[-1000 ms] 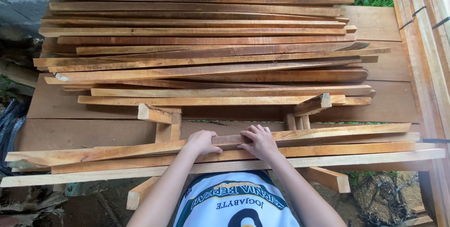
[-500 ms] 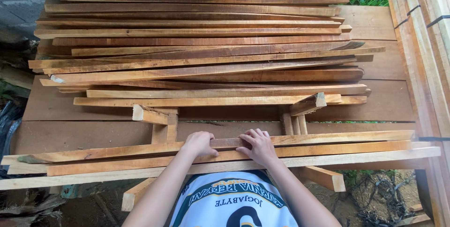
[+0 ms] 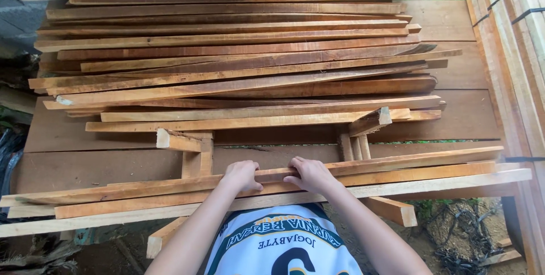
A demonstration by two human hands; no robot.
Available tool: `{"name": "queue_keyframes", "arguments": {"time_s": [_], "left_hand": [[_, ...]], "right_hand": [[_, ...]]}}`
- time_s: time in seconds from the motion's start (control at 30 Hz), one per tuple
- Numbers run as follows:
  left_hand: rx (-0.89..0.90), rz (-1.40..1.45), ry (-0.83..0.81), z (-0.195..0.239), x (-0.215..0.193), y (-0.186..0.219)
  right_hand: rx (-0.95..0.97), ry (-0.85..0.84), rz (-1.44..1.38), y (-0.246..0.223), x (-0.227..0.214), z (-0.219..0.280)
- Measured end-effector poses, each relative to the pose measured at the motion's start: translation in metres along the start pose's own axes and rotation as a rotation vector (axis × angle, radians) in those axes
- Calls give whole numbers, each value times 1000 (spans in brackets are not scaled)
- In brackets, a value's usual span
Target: The person stacks long wooden planks on a wooden workbench, aligning them by hand. The person repeatedly picks up planks from a pile and places them in an organized stack on the bench.
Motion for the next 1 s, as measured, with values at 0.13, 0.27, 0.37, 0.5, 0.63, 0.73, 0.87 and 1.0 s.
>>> {"name": "queue_keyframes", "arguments": {"time_s": [0.13,0.27,0.37,0.5,0.63,0.73,0.87,1.0], "left_hand": [[22,-10,21,17,-9,10],[14,-1,34,17,-3,7],[17,8,41,17,-1,8],[32,19,57,15,2,4],[42,1,71,10,3,6],[45,14,73,14,3,6],[59,36,97,25,0,7],[75,65,119,35,-2,7]], "right_hand": [[-14,17,123,5,16,-7],[-66,203,120,0,17,-4],[-55,307,82,5,27,-1],[-40,380,69,-9,18,9],[-45,429,115,-6,24,9],[-78,452,116,-7,25,8],[-110,465,105,-8,24,8],[-120,530,124,-15,25,12]]}}
Point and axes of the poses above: each hand's wrist, its own z-axis away from the middle knuckle, its own x-axis out of the palm, y = z × x, the point moved 8 cm from there along -z, towards the middle knuckle, and after that the axes turned 8 degrees about -y, right-handed, at the moved point
